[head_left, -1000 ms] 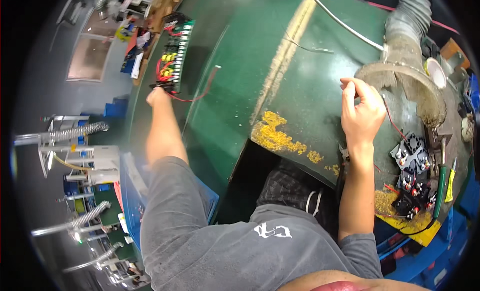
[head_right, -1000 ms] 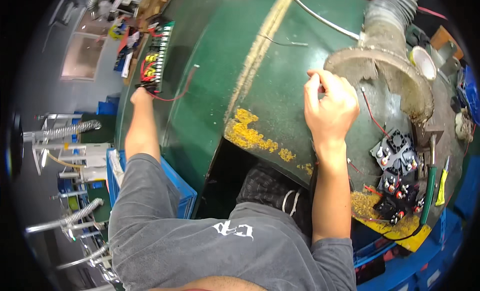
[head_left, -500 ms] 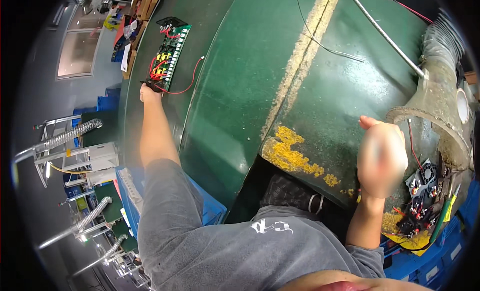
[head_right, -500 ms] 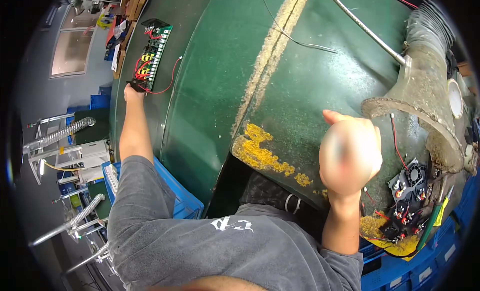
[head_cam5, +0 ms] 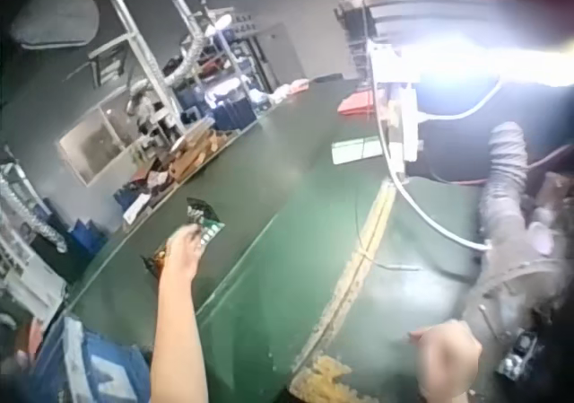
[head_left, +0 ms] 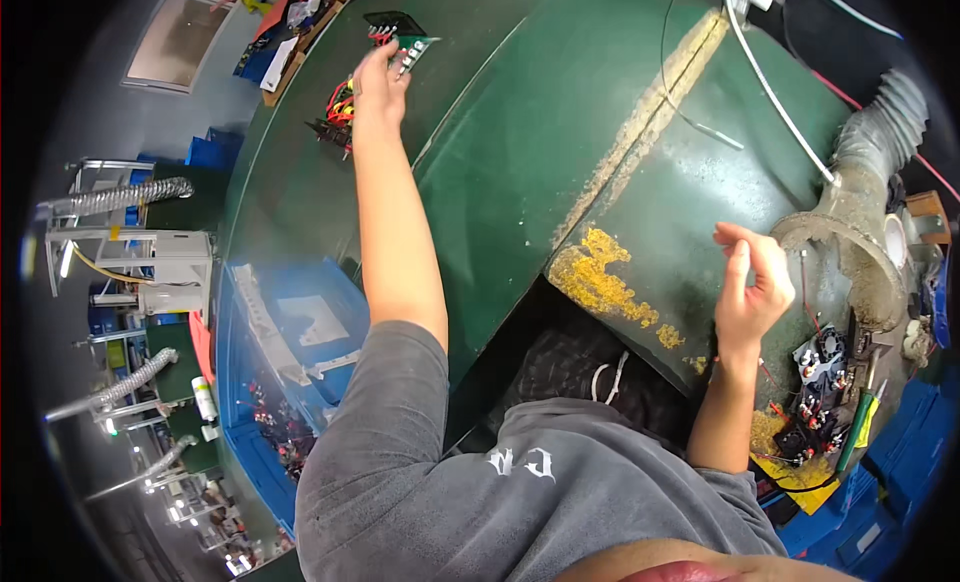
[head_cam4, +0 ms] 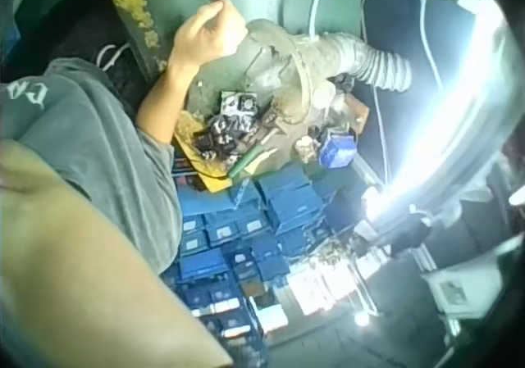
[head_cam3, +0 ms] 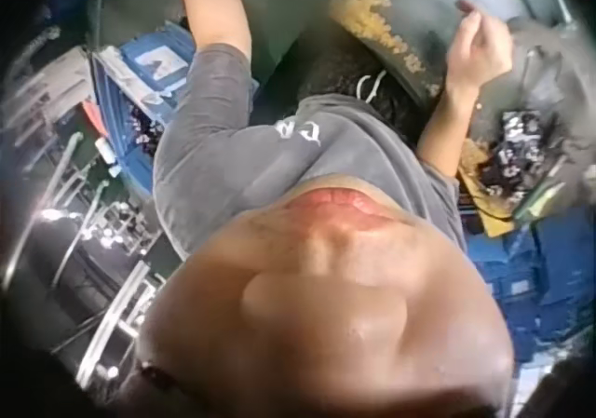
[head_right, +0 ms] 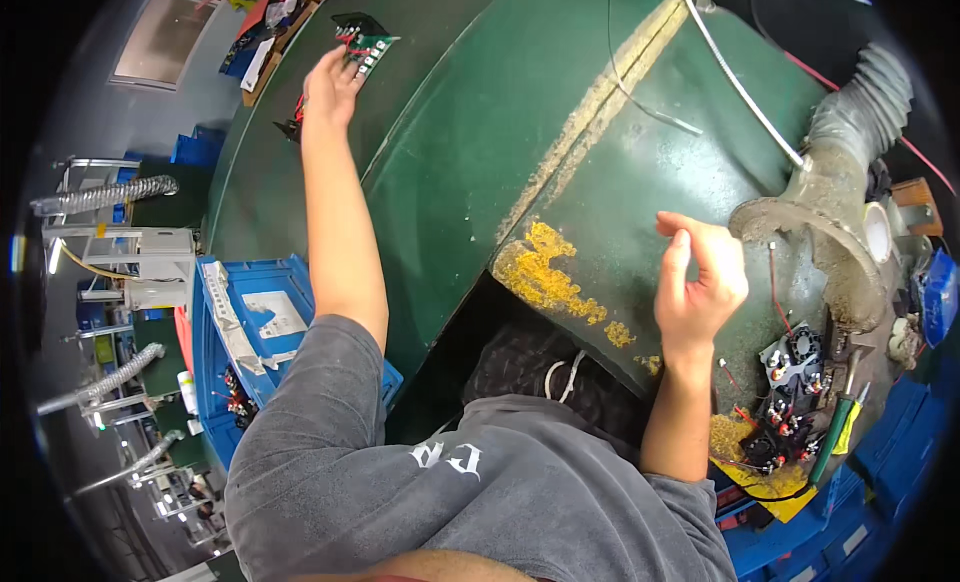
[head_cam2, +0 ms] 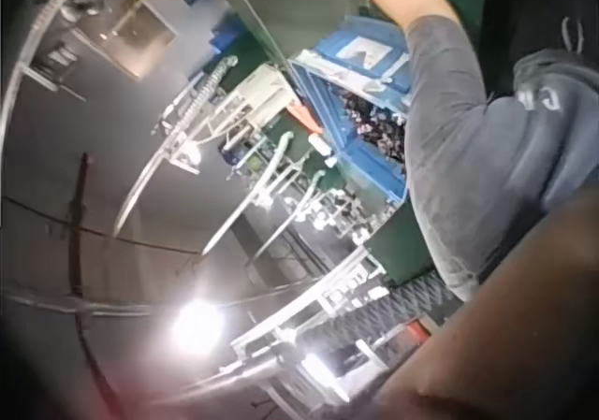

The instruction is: Assembling components on a circuit board and soldering wires to small electronic fans.

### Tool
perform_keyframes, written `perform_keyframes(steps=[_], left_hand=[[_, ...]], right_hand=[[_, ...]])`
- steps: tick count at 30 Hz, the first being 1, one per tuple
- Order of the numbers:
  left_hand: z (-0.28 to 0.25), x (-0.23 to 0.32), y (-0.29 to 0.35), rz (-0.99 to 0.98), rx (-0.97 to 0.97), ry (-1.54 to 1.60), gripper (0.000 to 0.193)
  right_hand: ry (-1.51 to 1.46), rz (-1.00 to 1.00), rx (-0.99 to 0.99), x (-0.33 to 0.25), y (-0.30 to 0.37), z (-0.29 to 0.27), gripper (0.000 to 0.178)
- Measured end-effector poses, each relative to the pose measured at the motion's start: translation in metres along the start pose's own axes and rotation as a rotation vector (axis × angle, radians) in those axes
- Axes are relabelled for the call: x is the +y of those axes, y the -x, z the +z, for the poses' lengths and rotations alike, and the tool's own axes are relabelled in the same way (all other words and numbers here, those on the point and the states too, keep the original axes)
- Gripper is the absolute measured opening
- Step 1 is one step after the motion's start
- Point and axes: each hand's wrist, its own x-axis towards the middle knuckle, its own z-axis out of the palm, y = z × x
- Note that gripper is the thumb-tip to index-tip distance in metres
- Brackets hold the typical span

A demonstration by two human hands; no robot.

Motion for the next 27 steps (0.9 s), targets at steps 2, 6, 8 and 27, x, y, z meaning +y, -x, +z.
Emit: perform_keyframes(steps=[2,6,8,27], left_hand=[[0.036,0.032,0.041,0.199,-0.328,-0.015,0.040],[0.075,0.013,0.100,-0.007,-0.505,-0.026,0.039],[0.095,-0.019,0.135,0.015,-0.480,-0.058,0.036],[0.101,-0.106,0.359,-0.008,-0.826,-0.279,0.017]], right_hand=[[0.056,-0.038,0.006,0.002,0.000,-0.001,0.019],[0.112,-0.034,0.074,0.009,-0.001,-0.008,0.016],[0.107,-0.059,0.114,0.007,-0.004,-0.010,0.015],[0.051,-0.155,0.168,-0.034,0.138,-0.154,0.017]])
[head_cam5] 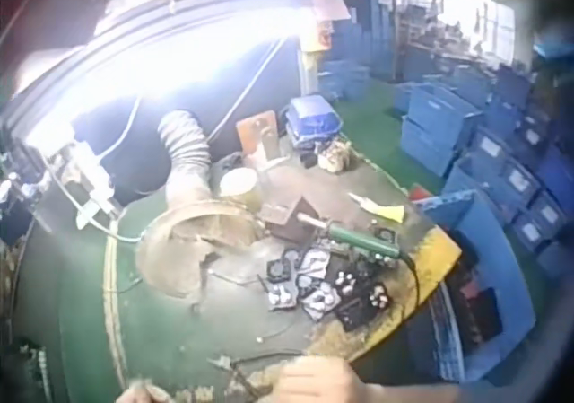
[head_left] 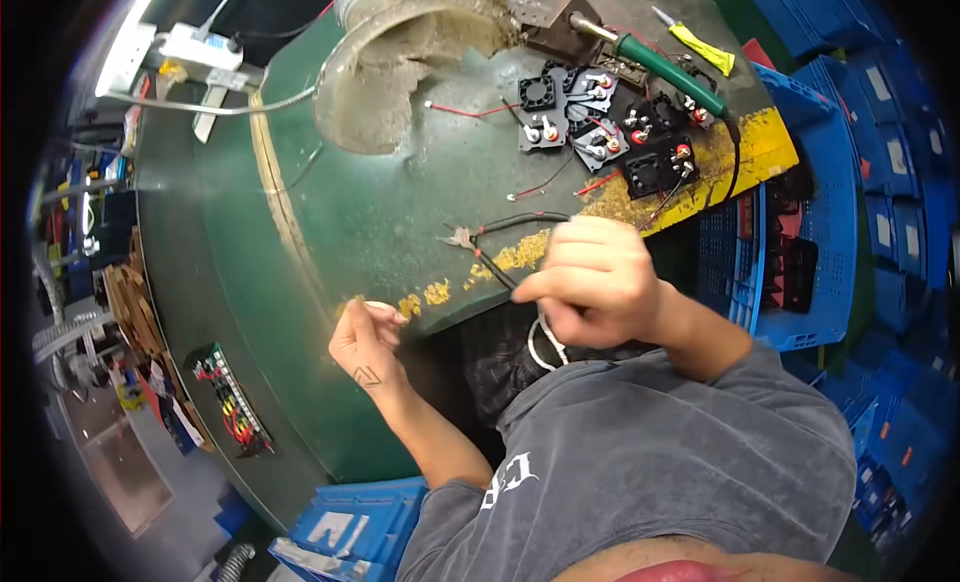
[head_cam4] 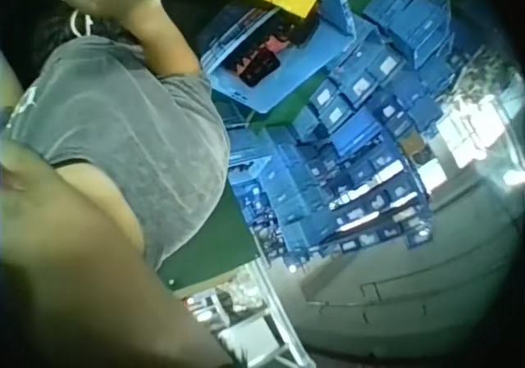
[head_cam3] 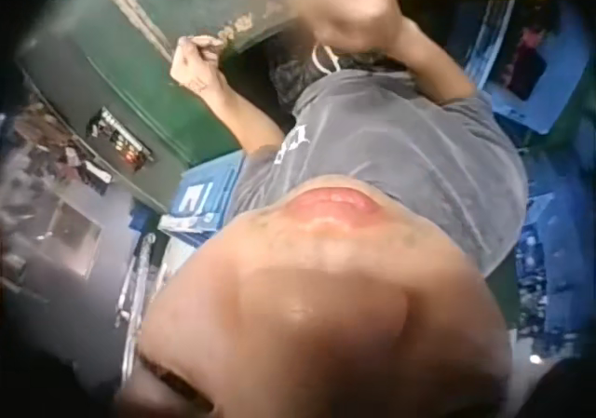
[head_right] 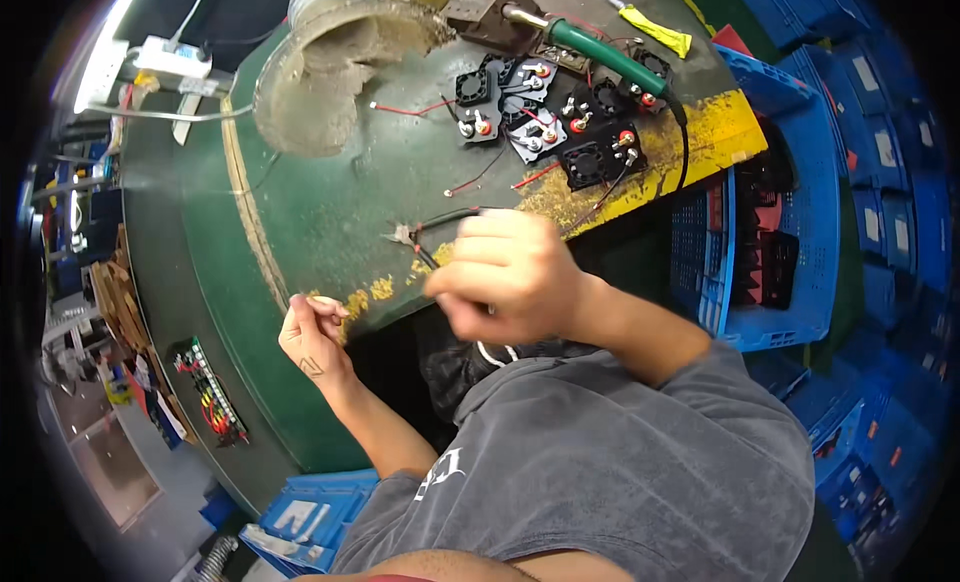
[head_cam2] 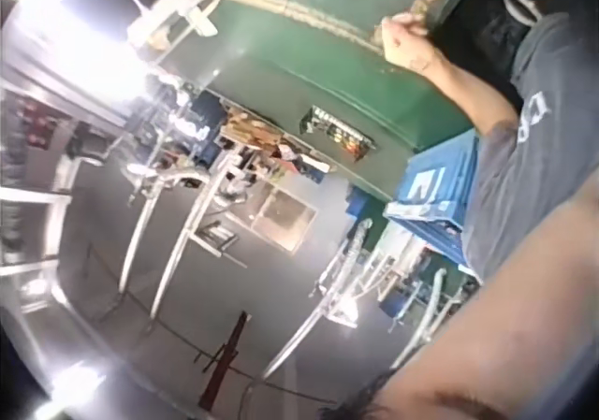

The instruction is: Assembling components on a circuit board and soldering wires to small electronic fans.

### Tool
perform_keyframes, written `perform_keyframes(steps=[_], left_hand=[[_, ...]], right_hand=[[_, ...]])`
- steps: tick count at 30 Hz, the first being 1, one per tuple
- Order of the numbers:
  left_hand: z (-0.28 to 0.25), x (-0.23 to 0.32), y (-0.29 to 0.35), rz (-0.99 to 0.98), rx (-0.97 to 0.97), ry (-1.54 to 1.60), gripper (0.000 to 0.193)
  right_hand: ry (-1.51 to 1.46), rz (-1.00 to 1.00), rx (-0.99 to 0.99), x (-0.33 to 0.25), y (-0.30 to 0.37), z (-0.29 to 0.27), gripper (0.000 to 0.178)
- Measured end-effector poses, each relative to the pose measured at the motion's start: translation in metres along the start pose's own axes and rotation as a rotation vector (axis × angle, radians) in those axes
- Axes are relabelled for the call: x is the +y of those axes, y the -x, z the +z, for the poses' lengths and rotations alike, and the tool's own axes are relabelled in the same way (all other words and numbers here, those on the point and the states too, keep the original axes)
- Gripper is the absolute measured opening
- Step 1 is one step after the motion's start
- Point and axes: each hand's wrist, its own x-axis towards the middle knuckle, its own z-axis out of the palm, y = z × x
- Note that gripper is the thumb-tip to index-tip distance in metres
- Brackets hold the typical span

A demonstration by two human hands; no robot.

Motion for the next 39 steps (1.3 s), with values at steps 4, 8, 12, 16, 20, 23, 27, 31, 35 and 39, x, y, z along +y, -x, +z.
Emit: perform_keyframes(steps=[4,8,12,16,20,23,27,31,35,39], left_hand=[[0.021,0.010,0.032,0.062,0.049,-0.208,0.019],[0.013,0.011,0.050,-0.101,0.057,-0.266,0.032],[0.001,-0.001,0.060,-0.066,0.029,-0.145,0.027],[0.047,0.016,0.057,0.043,0.473,-0.005,0.015],[-0.022,0.011,0.093,-0.193,0.315,-0.167,0.015],[-0.032,0.011,0.110,-0.342,0.510,-0.181,0.016],[-0.023,0.032,0.098,-0.115,0.271,-0.656,0.052],[-0.025,0.085,0.116,0.137,0.323,-0.935,0.053],[-0.019,0.160,0.130,0.528,0.426,-1.181,0.035],[-0.062,0.226,0.172,0.424,0.698,-1.483,0.013]], right_hand=[[0.171,0.126,0.039,0.009,0.035,-0.046,0.018],[0.505,0.273,0.248,0.028,0.030,-0.118,0.023],[0.451,0.472,0.218,0.091,0.020,-0.178,0.021],[0.027,0.520,0.152,0.156,0.027,-0.197,0.024],[-0.059,0.551,0.375,0.183,0.021,-0.182,0.024],[0.065,0.522,0.494,0.224,0.035,-0.183,0.025],[0.014,0.166,0.433,0.273,0.078,-0.241,0.027],[0.400,0.047,0.478,0.270,0.062,-0.234,0.027],[0.568,-0.054,0.414,0.285,0.054,-0.213,0.026],[0.497,0.037,0.471,0.311,0.077,-0.232,0.027]])
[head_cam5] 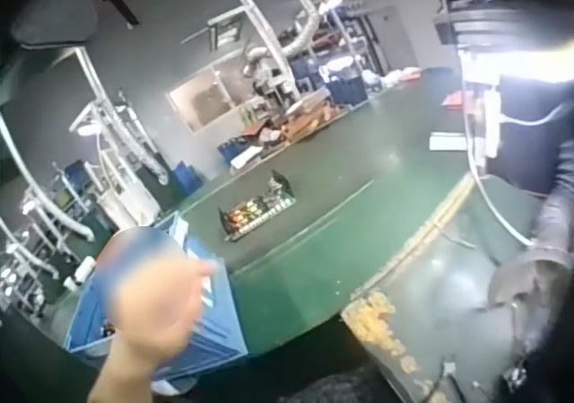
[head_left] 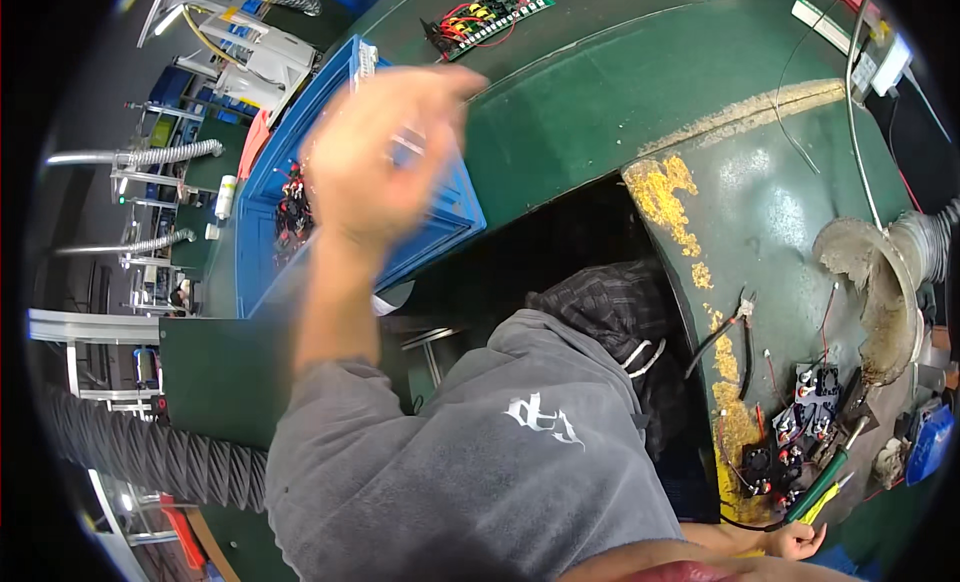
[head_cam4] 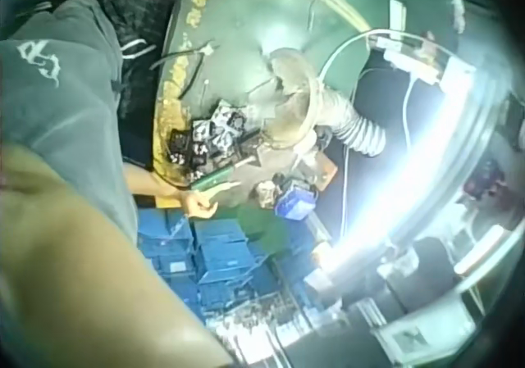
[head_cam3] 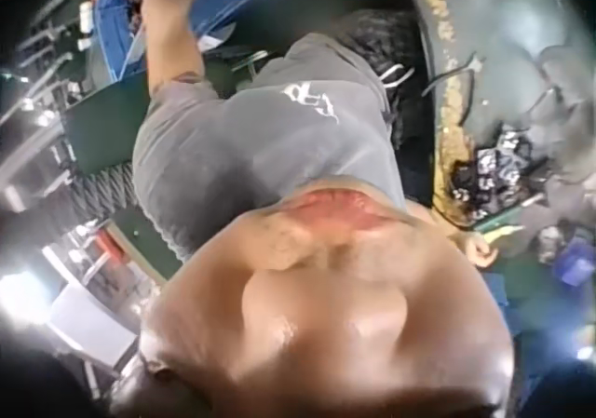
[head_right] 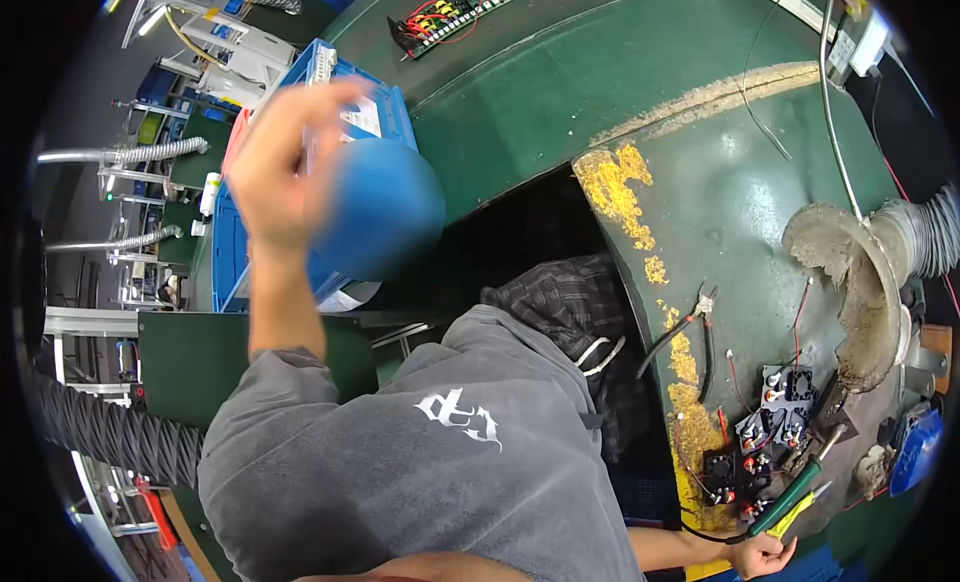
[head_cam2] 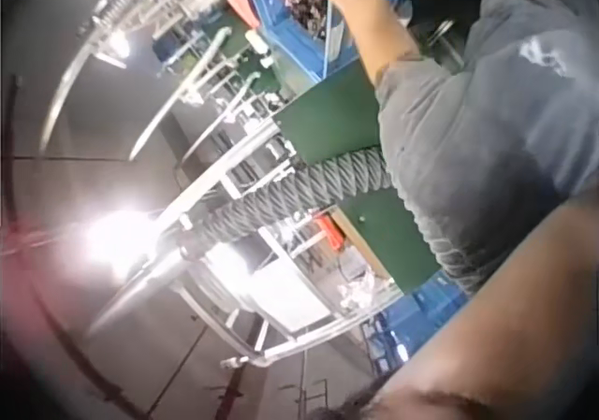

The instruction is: Assembling components on a circuit board and soldering wires to small electronic fans.

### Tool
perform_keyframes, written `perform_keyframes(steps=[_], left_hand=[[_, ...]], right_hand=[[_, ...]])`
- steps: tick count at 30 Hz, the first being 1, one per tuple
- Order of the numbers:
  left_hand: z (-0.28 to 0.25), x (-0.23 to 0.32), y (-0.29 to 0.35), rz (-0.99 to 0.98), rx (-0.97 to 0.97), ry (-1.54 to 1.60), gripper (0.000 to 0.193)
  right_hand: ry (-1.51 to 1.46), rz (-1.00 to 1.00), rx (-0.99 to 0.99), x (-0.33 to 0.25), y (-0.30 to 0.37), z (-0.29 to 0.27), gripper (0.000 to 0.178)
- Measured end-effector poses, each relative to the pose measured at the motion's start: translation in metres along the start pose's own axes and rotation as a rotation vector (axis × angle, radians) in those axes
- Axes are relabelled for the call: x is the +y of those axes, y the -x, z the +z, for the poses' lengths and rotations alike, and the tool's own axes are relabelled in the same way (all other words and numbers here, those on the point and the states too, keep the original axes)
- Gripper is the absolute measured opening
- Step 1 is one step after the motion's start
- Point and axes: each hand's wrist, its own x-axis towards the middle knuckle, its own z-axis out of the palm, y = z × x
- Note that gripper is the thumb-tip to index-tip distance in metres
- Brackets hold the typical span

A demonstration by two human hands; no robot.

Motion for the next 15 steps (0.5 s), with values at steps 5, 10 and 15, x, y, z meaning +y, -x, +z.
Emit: perform_keyframes(steps=[5,10,15], left_hand=[[-0.075,-0.201,0.018,-0.419,0.069,-0.438,0.034],[-0.069,-0.395,0.113,-0.902,-0.544,-0.489,0.106],[-0.018,-0.381,0.189,-1.160,-0.982,-0.573,0.136]], right_hand=[[-0.071,-0.041,0.044,-0.016,-0.008,0.012,0.028],[-0.092,0.016,0.000,0.005,0.002,0.000,0.028],[-0.055,0.078,-0.041,0.020,0.002,-0.009,0.028]])
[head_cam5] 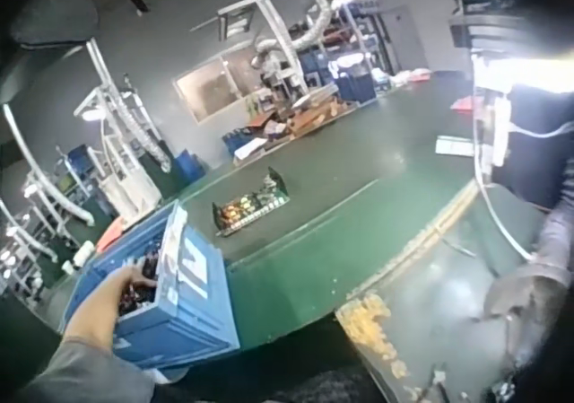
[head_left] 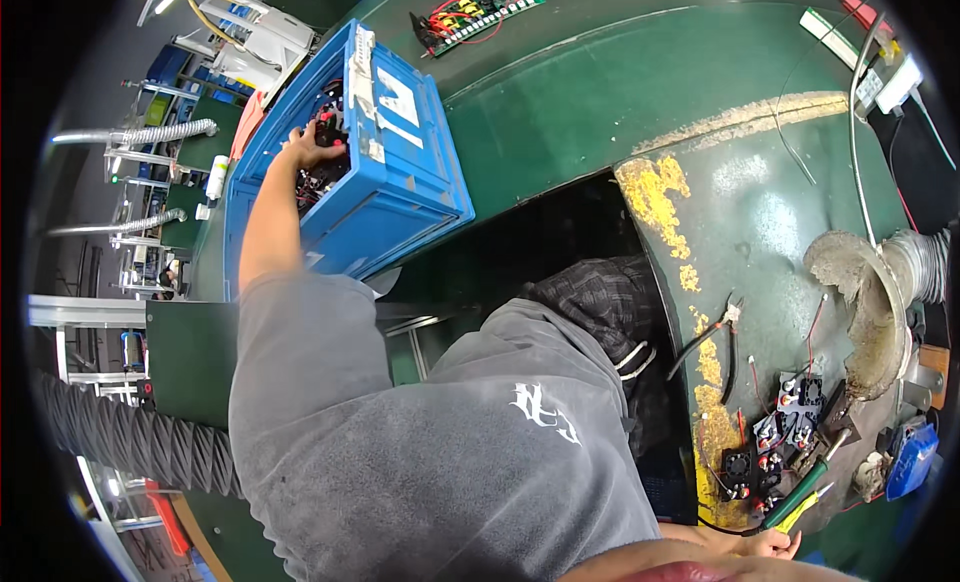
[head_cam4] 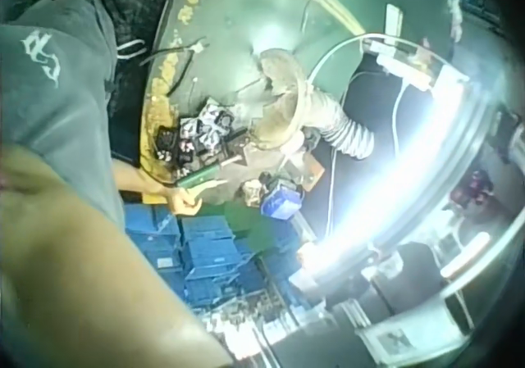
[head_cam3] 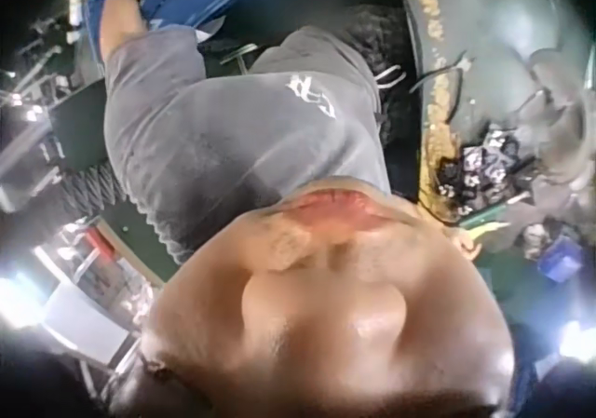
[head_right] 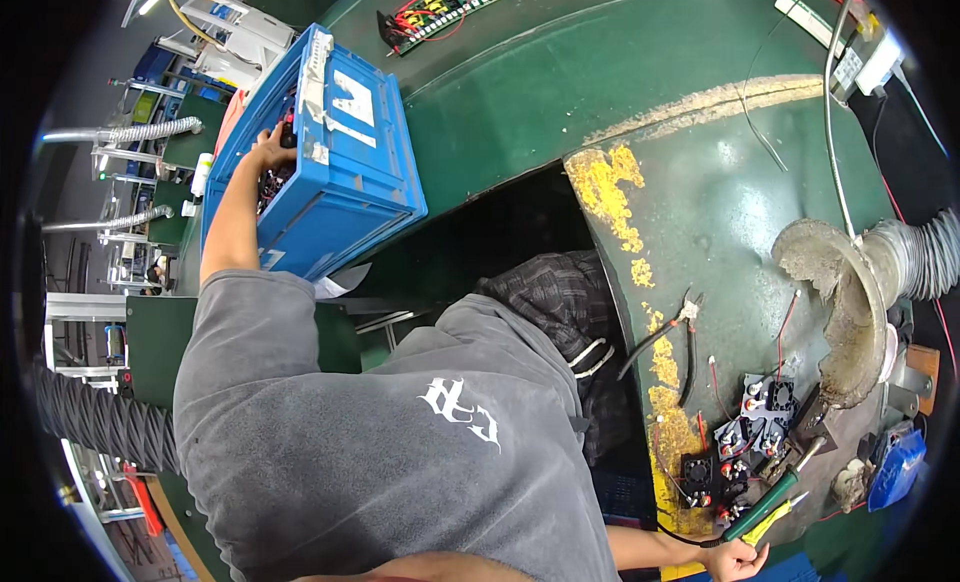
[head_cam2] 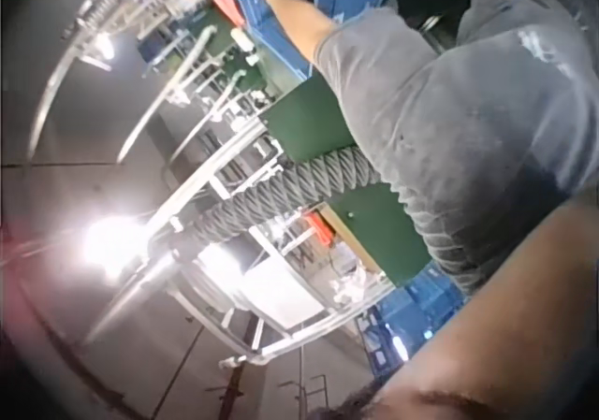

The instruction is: Assembling components on a circuit board and soldering wires to small electronic fans.

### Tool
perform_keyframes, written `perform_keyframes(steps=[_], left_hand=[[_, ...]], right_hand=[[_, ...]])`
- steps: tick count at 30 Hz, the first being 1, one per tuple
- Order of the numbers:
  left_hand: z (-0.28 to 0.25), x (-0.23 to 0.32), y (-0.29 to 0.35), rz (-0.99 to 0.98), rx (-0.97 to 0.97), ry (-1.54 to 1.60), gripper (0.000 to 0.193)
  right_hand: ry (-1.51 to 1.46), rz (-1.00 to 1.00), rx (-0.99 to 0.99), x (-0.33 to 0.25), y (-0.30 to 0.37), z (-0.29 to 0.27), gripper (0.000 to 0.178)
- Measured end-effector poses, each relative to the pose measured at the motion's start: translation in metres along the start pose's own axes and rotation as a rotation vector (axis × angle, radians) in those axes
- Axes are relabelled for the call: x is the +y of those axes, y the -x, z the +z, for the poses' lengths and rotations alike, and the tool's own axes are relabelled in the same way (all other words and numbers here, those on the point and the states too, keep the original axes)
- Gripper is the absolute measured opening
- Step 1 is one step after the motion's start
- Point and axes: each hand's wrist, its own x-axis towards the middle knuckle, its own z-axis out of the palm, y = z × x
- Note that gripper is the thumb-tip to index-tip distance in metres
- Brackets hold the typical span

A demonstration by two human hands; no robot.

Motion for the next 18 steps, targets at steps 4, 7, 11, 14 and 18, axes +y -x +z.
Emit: perform_keyframes(steps=[4,7,11,14,18], left_hand=[[-0.016,0.018,0.008,-0.062,-0.024,-0.194,0.124],[-0.017,0.046,0.036,-0.052,0.017,-0.220,0.096],[-0.027,-0.007,0.017,0.010,0.126,0.062,0.051],[-0.041,-0.005,-0.005,0.011,0.249,-0.157,0.040],[-0.028,0.013,0.009,-0.135,-0.220,0.276,0.040]], right_hand=[[0.026,0.076,0.020,-0.009,0.006,0.000,0.030],[0.160,0.131,0.052,-0.097,-0.006,0.017,0.030],[0.123,-0.057,0.076,-0.097,-0.010,0.024,0.028],[0.266,0.074,0.094,-0.086,0.002,0.017,0.029],[0.248,0.014,0.046,-0.100,-0.008,0.017,0.028]])
